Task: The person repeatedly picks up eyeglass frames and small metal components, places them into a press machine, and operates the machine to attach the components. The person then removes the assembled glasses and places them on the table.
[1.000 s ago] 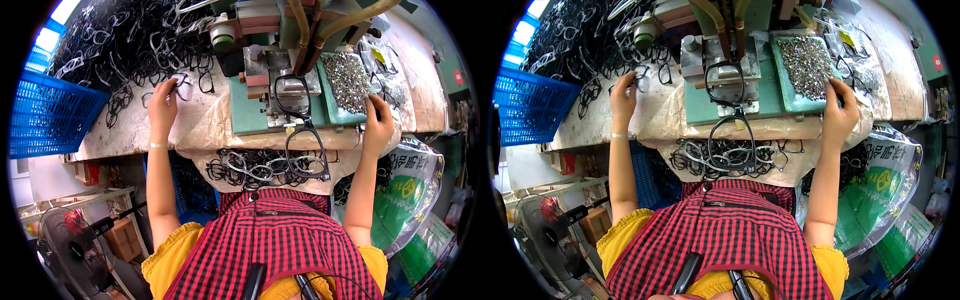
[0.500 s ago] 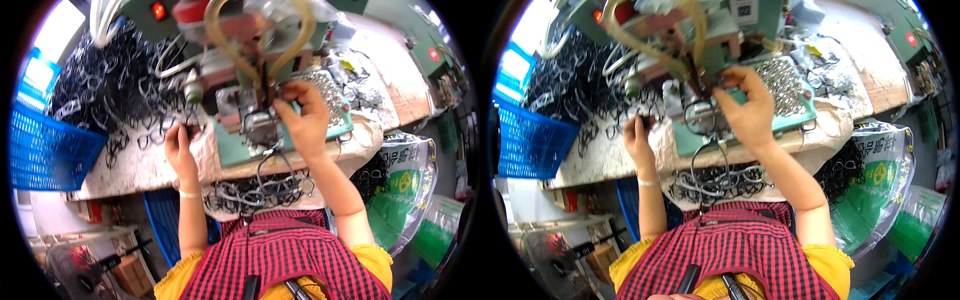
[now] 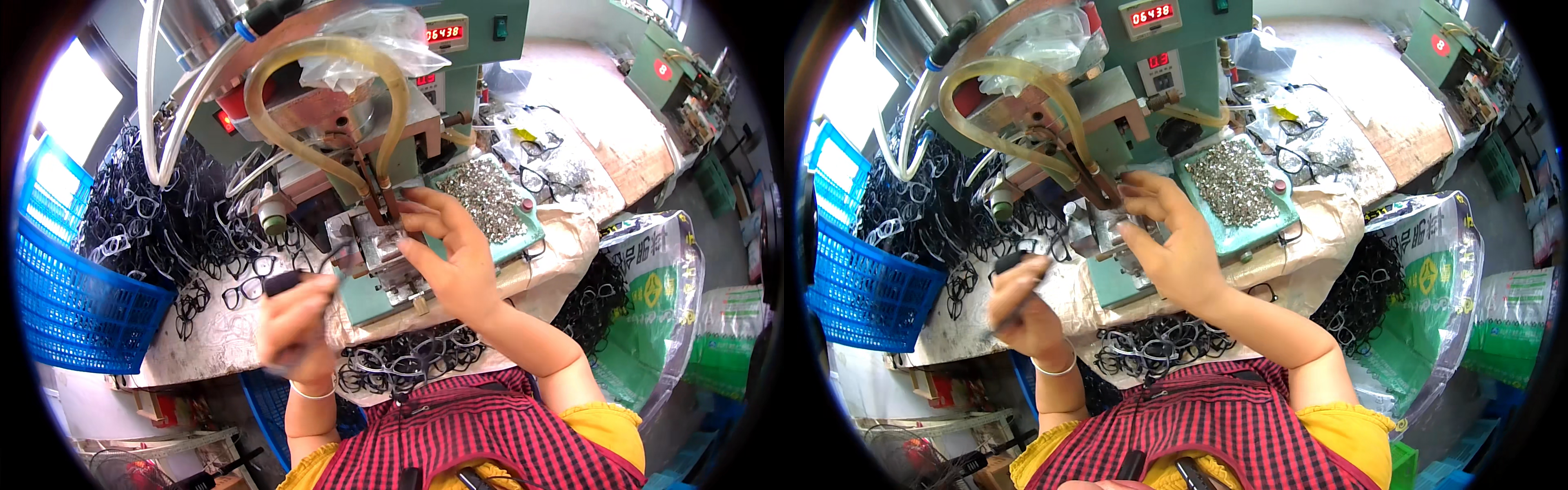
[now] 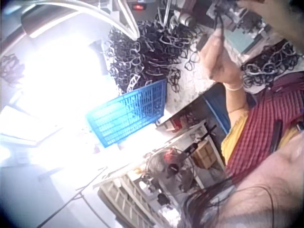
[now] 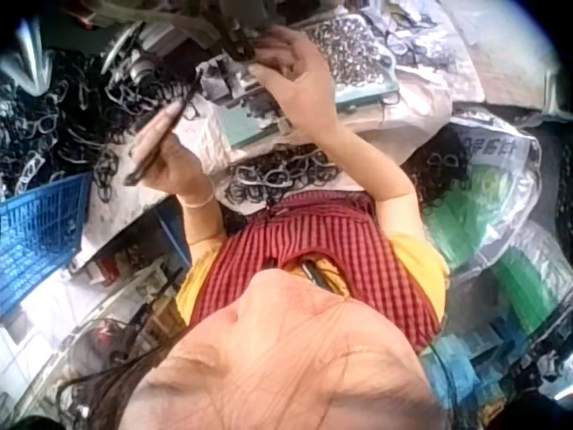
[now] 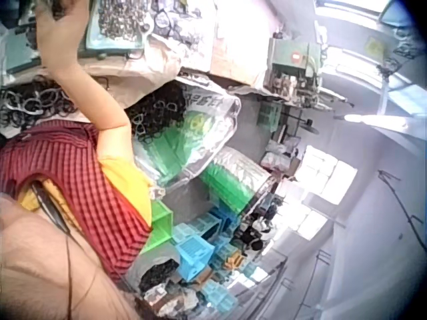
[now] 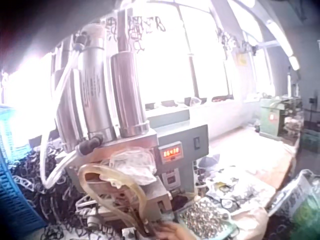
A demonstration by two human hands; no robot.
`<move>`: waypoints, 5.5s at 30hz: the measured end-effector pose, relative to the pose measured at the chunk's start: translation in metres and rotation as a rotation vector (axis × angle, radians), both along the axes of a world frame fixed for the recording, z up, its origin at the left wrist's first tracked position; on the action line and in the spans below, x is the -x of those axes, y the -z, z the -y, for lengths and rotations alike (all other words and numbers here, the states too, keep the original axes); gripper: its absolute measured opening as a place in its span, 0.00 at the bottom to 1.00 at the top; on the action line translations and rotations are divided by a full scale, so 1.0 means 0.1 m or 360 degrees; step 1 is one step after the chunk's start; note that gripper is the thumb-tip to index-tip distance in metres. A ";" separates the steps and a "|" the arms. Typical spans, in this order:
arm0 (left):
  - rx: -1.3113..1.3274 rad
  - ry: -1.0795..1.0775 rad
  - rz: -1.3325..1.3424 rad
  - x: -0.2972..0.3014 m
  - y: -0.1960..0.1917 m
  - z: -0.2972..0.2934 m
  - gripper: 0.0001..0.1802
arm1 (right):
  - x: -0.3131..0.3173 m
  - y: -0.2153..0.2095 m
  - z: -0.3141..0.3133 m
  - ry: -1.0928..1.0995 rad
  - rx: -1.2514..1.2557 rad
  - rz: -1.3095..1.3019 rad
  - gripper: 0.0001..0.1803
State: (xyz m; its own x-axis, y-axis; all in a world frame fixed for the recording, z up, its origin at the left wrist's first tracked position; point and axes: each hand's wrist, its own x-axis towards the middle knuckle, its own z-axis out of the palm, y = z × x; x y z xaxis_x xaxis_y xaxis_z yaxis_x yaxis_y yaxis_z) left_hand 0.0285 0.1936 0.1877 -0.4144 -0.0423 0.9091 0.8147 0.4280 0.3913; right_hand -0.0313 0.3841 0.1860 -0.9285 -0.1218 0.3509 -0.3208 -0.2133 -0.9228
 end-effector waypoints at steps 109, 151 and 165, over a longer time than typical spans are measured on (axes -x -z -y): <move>0.0397 -0.1466 0.1269 0.71 1.62 1.21 0.34 | 0.52 0.85 -0.79 0.0914 -0.0887 -0.0338 0.07; 0.0761 0.0167 0.0126 0.18 0.11 -0.20 0.08 | 0.62 1.04 -0.98 0.0923 -0.1554 -0.0519 0.08; 0.0084 -0.1817 0.0549 -0.44 0.48 1.35 0.11 | 0.62 1.22 -1.19 0.0808 0.0077 0.0193 0.06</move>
State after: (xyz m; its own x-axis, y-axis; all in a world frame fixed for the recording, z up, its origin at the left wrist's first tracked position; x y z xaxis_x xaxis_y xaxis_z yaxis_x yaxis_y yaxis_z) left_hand 0.0721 0.0584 0.1394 -0.3845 -0.5109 0.7688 -0.1917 0.8589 0.4749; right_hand -0.0932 0.5026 0.0643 -0.9007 0.3676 0.2315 -0.2865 -0.1021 -0.9526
